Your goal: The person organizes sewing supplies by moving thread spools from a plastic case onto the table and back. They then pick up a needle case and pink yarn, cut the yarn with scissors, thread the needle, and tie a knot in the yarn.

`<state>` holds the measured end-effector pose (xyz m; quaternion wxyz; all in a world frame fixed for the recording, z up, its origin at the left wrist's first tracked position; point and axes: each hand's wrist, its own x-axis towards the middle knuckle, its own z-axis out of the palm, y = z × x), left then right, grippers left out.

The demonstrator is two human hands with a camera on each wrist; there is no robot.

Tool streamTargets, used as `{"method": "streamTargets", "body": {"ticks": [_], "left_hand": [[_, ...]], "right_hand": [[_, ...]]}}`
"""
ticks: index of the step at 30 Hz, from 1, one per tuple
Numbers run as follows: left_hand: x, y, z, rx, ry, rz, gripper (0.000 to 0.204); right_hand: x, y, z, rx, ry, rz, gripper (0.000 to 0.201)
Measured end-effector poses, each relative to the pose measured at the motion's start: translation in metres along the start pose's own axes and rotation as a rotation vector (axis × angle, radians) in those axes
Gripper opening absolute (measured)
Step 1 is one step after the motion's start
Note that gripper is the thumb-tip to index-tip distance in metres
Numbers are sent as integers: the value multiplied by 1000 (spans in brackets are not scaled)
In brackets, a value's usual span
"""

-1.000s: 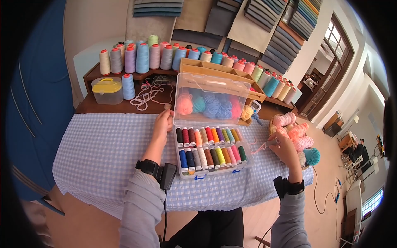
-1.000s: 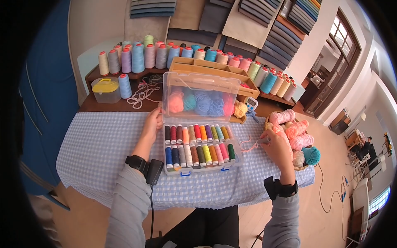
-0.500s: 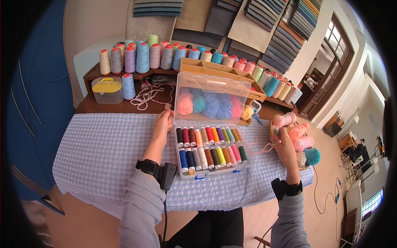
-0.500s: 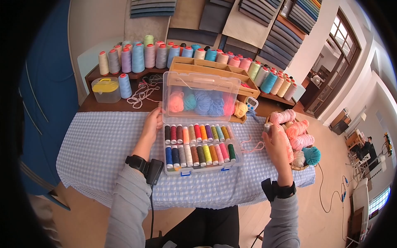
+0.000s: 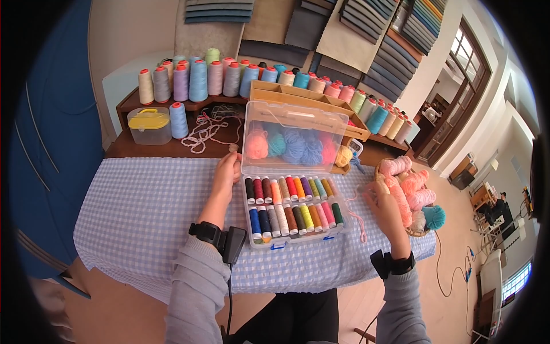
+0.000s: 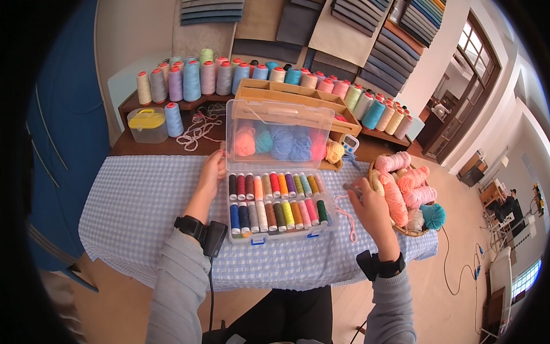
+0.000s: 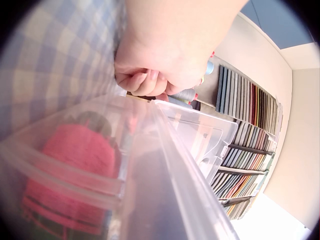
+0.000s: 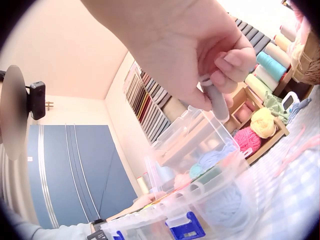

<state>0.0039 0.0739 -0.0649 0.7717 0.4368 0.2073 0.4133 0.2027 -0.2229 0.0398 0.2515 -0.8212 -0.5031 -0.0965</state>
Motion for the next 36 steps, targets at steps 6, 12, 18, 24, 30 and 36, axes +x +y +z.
{"method": "streamTargets", "body": {"ticks": [6, 12, 18, 24, 30, 36], "left_hand": [[1, -1, 0, 8, 13, -9, 22], [2, -1, -1, -6, 7, -6, 21], [3, -2, -1, 4, 15, -22, 21], [0, 0, -2, 33, -7, -31, 20], [-6, 7, 3, 61, 2, -35, 21], [-6, 7, 1, 101, 29, -49, 19]], "right_hand": [[-16, -19, 18, -88, -219, -37, 23], [-18, -25, 16, -100, -234, 7, 23], [-16, -15, 17, -7, -337, 16, 21], [-15, -7, 13, 207, -426, -28, 23], [22, 20, 7, 408, -645, 169, 23], [62, 55, 49, 1021, -641, 291, 24]]}}
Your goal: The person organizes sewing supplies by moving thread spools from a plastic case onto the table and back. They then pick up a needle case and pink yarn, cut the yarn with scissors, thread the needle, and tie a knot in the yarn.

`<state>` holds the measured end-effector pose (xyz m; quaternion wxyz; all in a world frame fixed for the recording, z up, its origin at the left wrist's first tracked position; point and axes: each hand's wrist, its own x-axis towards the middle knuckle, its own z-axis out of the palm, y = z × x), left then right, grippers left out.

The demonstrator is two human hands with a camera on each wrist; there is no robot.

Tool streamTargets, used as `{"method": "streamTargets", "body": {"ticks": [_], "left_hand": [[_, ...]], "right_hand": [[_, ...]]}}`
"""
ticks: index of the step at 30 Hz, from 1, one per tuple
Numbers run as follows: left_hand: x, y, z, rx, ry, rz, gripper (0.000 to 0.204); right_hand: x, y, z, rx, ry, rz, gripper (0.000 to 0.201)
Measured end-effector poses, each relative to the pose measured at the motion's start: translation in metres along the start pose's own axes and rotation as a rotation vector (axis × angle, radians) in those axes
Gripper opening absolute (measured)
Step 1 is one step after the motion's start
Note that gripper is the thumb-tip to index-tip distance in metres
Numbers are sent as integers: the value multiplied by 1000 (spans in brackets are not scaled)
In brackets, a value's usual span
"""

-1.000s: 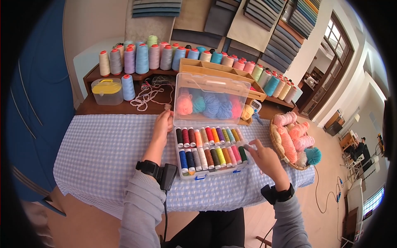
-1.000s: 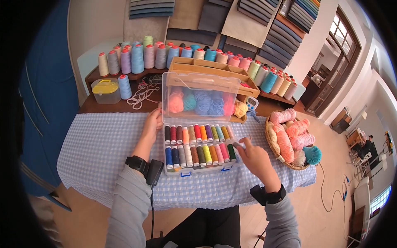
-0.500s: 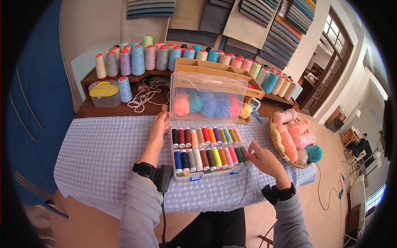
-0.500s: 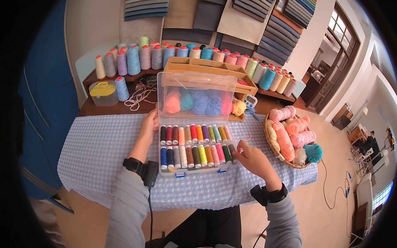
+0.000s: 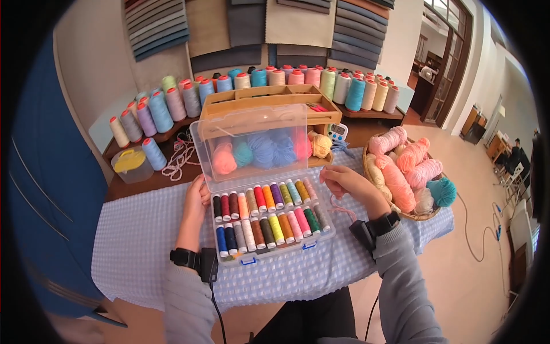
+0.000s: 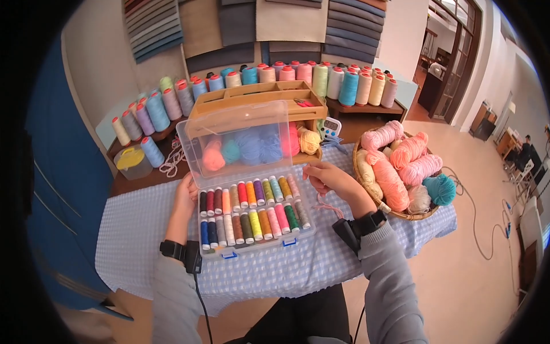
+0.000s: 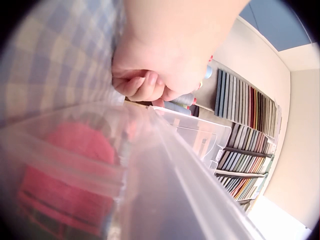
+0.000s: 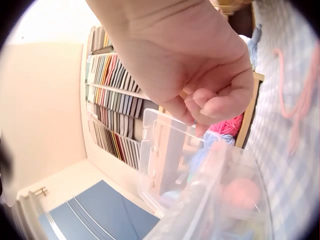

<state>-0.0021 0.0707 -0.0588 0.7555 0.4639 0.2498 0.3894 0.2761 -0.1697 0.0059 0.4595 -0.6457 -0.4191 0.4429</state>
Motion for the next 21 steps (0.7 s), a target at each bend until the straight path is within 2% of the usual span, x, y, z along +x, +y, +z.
{"method": "streamTargets", "body": {"ticks": [1, 5, 7, 11, 13, 14, 15, 17, 18, 20, 21], "left_hand": [[0, 0, 0, 14, 9, -1, 19], [-1, 0, 1, 19, 36, 4, 14], [-1, 0, 2, 48, 62, -5, 14], [2, 3, -5, 36, 112, -20, 16], [-1, 10, -7, -81, 63, 81, 17], [-4, 19, -7, -56, 38, 184, 19], [-11, 28, -5, -45, 30, 183, 19], [-27, 54, 5, -55, -46, 424, 19], [-37, 64, 17, -40, -61, 426, 19], [-66, 73, 56, 229, -155, 443, 21], [-80, 78, 76, 475, -193, 396, 22]], "right_hand": [[5, 5, -2, 190, -36, 15, 23], [6, 18, -8, 267, -160, 23, 22], [0, 15, -13, 132, -259, 41, 27], [-2, 18, -7, 26, -273, 74, 34], [2, 24, -8, 18, -308, 52, 38], [-1, 20, -6, 16, -286, 46, 38], [-1, 21, -5, 27, -281, 39, 38], [0, 24, -4, 35, -253, 28, 38], [2, 26, -5, 49, -245, 15, 38], [6, 32, -5, 151, -266, 73, 37], [6, 32, -4, 160, -264, 68, 37]]}}
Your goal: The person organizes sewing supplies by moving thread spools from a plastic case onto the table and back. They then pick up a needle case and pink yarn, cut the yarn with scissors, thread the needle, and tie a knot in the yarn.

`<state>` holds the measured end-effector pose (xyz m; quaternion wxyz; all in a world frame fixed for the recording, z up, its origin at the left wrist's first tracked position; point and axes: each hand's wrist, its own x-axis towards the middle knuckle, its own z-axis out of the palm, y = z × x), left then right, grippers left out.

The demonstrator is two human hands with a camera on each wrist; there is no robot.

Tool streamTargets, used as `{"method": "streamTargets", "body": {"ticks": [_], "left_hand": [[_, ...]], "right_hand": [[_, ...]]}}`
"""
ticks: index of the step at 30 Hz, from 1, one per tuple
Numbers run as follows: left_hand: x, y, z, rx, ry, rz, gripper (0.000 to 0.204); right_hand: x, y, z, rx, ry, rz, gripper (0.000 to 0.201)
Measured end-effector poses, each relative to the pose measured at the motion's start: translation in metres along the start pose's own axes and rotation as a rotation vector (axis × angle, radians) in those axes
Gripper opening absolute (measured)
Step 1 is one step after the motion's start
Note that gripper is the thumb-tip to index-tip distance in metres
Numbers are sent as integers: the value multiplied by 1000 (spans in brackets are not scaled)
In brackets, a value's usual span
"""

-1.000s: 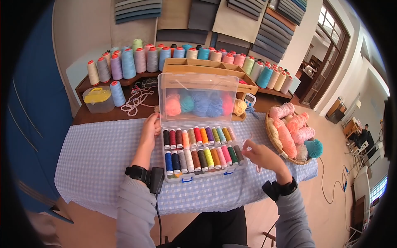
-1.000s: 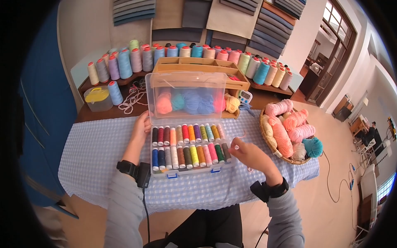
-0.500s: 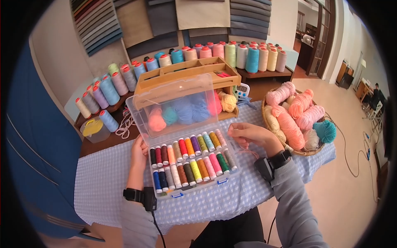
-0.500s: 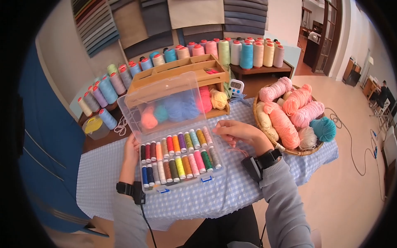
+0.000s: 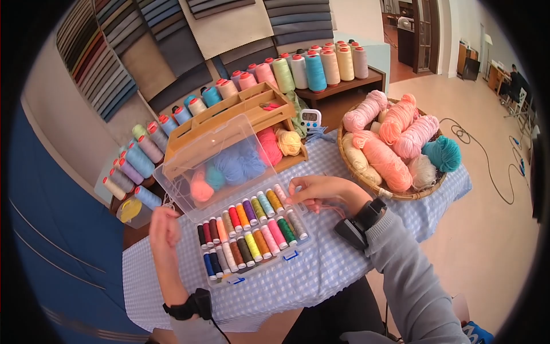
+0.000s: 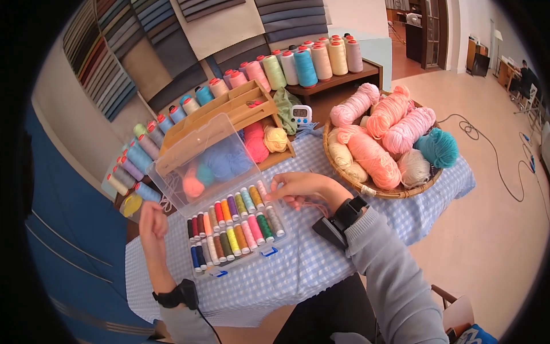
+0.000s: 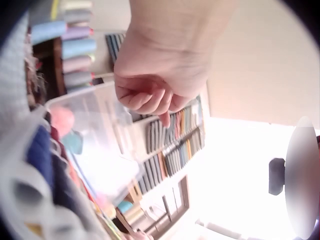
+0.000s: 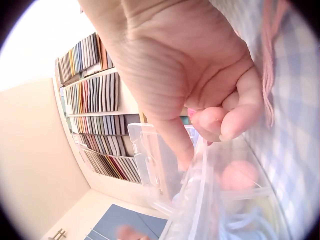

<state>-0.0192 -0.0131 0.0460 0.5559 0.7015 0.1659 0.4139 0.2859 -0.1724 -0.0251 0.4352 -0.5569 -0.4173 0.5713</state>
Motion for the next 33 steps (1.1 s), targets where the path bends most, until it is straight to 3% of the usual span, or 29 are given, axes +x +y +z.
{"method": "streamTargets", "body": {"ticks": [1, 5, 6, 8, 11, 24, 26, 33], "left_hand": [[-6, 15, 19, 223, -93, -55, 24], [-15, 43, 98, 581, -670, -27, 22], [-19, 39, 111, 586, -668, -26, 22], [-20, 23, 129, 837, -846, 306, 21], [-19, 0, 141, 912, -819, 436, 20], [-34, -3, 155, 1054, -671, 421, 25], [-40, -7, 157, 1045, -617, 510, 21], [-50, -8, 160, 1006, -524, 510, 14]], "right_hand": [[0, -1, 1, -17, 11, 6, 37], [2, -1, 3, 2, 3, 37, 34], [4, 1, 3, 1, 0, 32, 34], [7, 5, 1, -9, -8, 53, 34], [6, 4, 0, 1, -29, 43, 32], [8, 7, -1, -24, -38, -9, 35], [11, 9, -1, -13, -46, -6, 34], [13, 9, -1, -34, -19, 5, 35]]}}
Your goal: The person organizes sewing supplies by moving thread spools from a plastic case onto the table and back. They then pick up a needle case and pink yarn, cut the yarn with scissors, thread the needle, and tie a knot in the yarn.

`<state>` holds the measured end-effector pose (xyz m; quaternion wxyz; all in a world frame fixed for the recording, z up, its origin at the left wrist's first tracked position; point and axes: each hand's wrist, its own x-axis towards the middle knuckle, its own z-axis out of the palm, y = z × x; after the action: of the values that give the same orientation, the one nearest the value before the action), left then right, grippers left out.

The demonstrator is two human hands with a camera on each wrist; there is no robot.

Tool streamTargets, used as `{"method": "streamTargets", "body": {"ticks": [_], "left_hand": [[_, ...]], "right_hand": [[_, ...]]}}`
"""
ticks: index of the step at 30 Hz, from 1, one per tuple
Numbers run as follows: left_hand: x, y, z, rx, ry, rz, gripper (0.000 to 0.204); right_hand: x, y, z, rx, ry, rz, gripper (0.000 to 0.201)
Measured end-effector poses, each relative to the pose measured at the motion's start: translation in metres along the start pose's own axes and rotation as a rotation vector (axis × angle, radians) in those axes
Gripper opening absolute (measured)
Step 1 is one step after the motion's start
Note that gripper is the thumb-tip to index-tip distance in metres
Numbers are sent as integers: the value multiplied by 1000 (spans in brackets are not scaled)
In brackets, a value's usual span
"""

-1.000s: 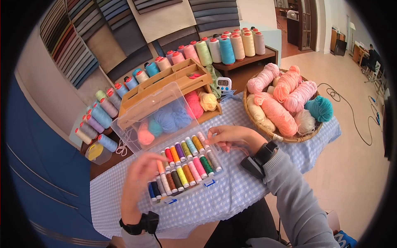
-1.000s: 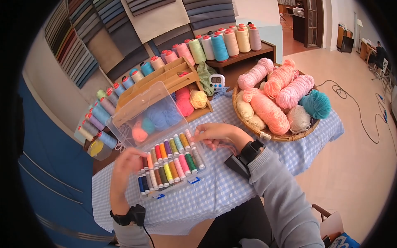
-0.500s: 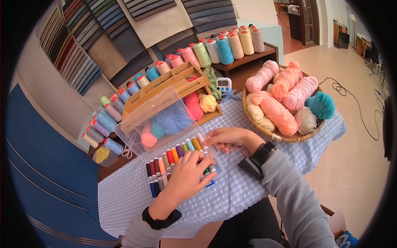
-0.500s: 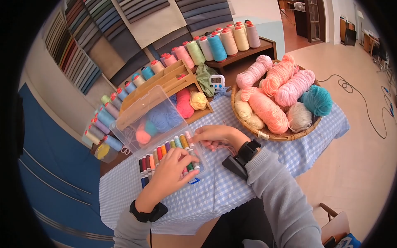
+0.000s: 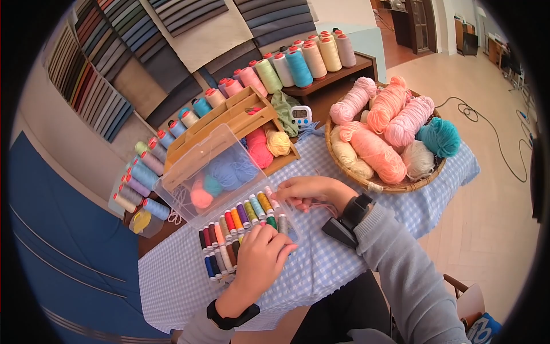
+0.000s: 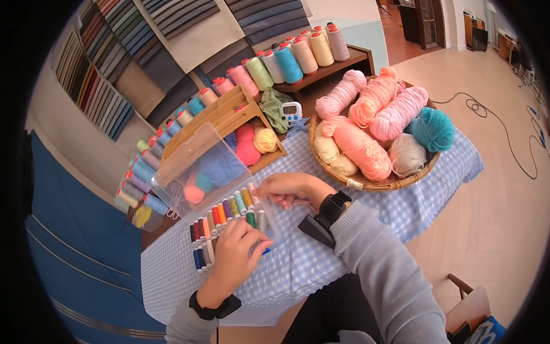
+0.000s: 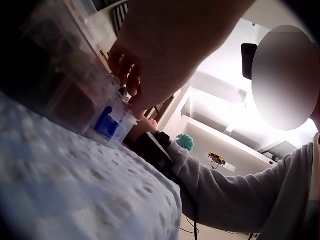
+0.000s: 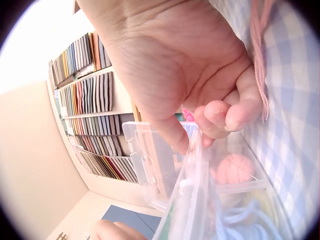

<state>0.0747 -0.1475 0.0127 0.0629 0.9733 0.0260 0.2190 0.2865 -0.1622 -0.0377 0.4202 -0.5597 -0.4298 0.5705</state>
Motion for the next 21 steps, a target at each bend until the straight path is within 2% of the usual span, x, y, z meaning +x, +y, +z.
{"method": "streamTargets", "body": {"ticks": [6, 12, 17, 21], "left_hand": [[0, 1, -2, 6, 19, -19, 12], [0, 4, -4, 77, 116, -6, 11], [1, 1, -10, 39, 200, -49, 11], [5, -2, -18, 26, 203, -59, 11]], "right_hand": [[-3, -1, -3, -11, -23, -33, 39], [-4, -1, -6, 53, -9, -9, 34], [-2, 3, -9, 30, -82, -26, 22], [-7, -2, -10, 21, -56, -37, 19]]}}
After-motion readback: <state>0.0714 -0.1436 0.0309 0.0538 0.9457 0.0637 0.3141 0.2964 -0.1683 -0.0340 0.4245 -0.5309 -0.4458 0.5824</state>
